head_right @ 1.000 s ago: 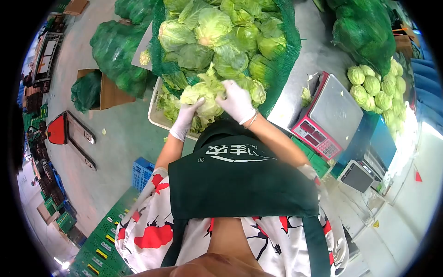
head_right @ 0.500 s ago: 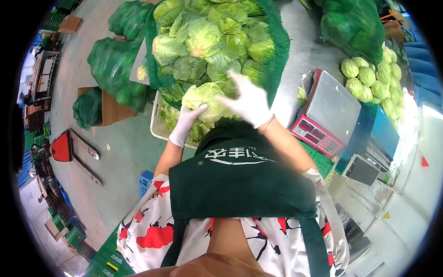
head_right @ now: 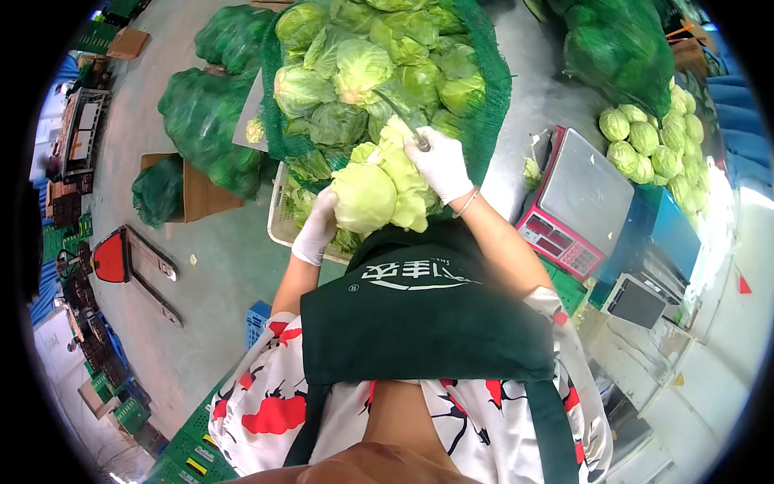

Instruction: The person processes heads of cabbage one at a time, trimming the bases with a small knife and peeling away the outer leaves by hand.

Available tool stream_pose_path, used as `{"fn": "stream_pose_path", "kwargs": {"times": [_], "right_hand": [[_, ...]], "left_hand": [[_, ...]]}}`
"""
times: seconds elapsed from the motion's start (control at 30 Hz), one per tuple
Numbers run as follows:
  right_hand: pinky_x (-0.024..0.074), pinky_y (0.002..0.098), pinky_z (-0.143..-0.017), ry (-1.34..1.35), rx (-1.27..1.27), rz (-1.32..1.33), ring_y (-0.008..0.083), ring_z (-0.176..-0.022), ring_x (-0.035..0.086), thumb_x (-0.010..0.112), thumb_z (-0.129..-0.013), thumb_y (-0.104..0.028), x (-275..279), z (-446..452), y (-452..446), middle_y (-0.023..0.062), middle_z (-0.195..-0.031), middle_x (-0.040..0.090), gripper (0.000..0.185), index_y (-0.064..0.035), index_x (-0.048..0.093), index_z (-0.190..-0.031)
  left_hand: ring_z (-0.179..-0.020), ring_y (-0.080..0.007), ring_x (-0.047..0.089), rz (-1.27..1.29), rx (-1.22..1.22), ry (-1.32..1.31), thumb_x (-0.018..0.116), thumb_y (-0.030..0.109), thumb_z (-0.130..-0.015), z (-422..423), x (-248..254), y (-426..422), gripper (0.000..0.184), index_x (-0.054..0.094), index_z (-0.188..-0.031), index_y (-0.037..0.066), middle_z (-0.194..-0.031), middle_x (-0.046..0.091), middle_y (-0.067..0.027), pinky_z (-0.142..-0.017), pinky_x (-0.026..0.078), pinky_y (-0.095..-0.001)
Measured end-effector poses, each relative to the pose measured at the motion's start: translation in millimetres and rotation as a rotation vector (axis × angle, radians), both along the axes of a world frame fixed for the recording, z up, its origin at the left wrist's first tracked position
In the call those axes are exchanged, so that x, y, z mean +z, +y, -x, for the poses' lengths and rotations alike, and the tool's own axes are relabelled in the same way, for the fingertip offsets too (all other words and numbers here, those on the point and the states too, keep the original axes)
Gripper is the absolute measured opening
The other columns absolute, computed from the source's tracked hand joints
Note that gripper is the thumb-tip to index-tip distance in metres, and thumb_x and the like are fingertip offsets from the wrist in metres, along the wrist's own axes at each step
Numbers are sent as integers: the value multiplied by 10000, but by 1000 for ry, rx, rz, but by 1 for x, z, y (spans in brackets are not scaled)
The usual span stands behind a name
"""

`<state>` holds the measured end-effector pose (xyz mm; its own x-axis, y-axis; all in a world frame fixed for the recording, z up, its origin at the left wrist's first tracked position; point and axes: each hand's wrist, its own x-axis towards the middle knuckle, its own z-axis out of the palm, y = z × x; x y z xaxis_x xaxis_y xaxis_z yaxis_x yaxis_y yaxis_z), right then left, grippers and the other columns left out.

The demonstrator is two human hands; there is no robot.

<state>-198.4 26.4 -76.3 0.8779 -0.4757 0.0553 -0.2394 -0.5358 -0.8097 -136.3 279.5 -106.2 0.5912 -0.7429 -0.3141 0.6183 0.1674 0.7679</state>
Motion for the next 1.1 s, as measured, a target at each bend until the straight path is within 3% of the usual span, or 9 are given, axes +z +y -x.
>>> {"fn": "stream_pose_path", "kwargs": {"times": [0.1, 0.27, 0.33, 0.37, 0.47, 0.67, 0.77, 0.93, 1.1], "right_hand": [[545, 404, -651, 41, -87, 83, 351, -705, 687, 678, -875, -280, -15, -2, -17, 202, -760, 675, 258, -23, 679, -902], [553, 423, -707, 227, -1, 256, 364, -776, 699, 673, -865, -447, -10, 14, -39, 202, -847, 717, 439, -45, 712, -1037], [559, 388, -707, 13, -56, 190, 305, -748, 708, 687, -856, -502, 10, 16, -16, 183, -876, 731, 533, -56, 702, -1148], [555, 339, -684, 213, 17, -63, 197, -684, 686, 702, -844, -548, 37, 14, -8, 143, -882, 735, 630, -35, 679, -1208], [442, 224, -508, 266, 229, -891, 60, -592, 580, 755, -858, -464, 57, 10, 11, 14, -848, 677, 678, -16, 594, -1341], [420, 194, -527, 182, 348, -726, 16, -597, 505, 839, -806, -294, 73, 15, 13, -23, -926, 659, 748, -59, 520, -1440], [448, 186, -566, 160, 385, -646, 28, -639, 540, 836, -804, -266, 64, 19, 9, 1, -1020, 697, 675, -110, 574, -1407], [484, 241, -545, 81, 70, -607, 82, -578, 593, 755, -886, -323, 38, 22, -7, 67, -952, 731, 540, 9, 625, -1292], [539, 368, -658, 197, 118, -222, 255, -664, 700, 461, -1030, -468, 39, 31, 14, 68, -700, 699, 507, -90, 577, -1348]], "left_hand": [[-1346, -325, 482, 255, 142, 404, 444, 713, -914, 15, -6, -2, 855, 344, -1520, 118, -1513, 432, -147, -1102, 410, -491], [-1401, -336, 392, 495, 188, 315, 413, 709, -932, 6, -3, -5, 863, 251, -1557, 135, -1542, 377, -143, -1149, 340, -518], [-1400, -337, 393, 446, 265, 298, 445, 700, -921, 3, 11, -8, 875, 263, -1553, 124, -1543, 373, -145, -1153, 332, -522], [-1401, -337, 395, 352, 257, 236, 463, 697, -913, 0, 12, -7, 881, 272, -1551, 120, -1544, 373, -146, -1156, 328, -523], [-1399, -328, 406, 197, 185, 53, 544, 672, -871, -1, 28, -15, 910, 314, -1535, 95, -1537, 388, -153, -1163, 317, -517], [-1346, -312, 483, 264, 22, 231, 645, 502, -884, -4, 63, -18, 862, 310, -1520, 26, -1519, 419, -157, -1117, 402, -465], [-1320, -298, 509, 176, 50, 262, 726, 379, -851, -3, 27, -5, 855, 316, -1512, 23, -1498, 441, -157, -1102, 425, -428], [-1287, -289, 525, -172, 100, -326, 876, 266, -701, -10, 34, -16, 962, 350, -1468, 16, -1415, 499, -146, -1087, 435, -387], [-1230, -293, 548, -704, 246, -1057, 942, 259, -578, -3, 44, -33, 1038, 390, -1425, 25, -1282, 555, -144, -1037, 473, -413]]}}
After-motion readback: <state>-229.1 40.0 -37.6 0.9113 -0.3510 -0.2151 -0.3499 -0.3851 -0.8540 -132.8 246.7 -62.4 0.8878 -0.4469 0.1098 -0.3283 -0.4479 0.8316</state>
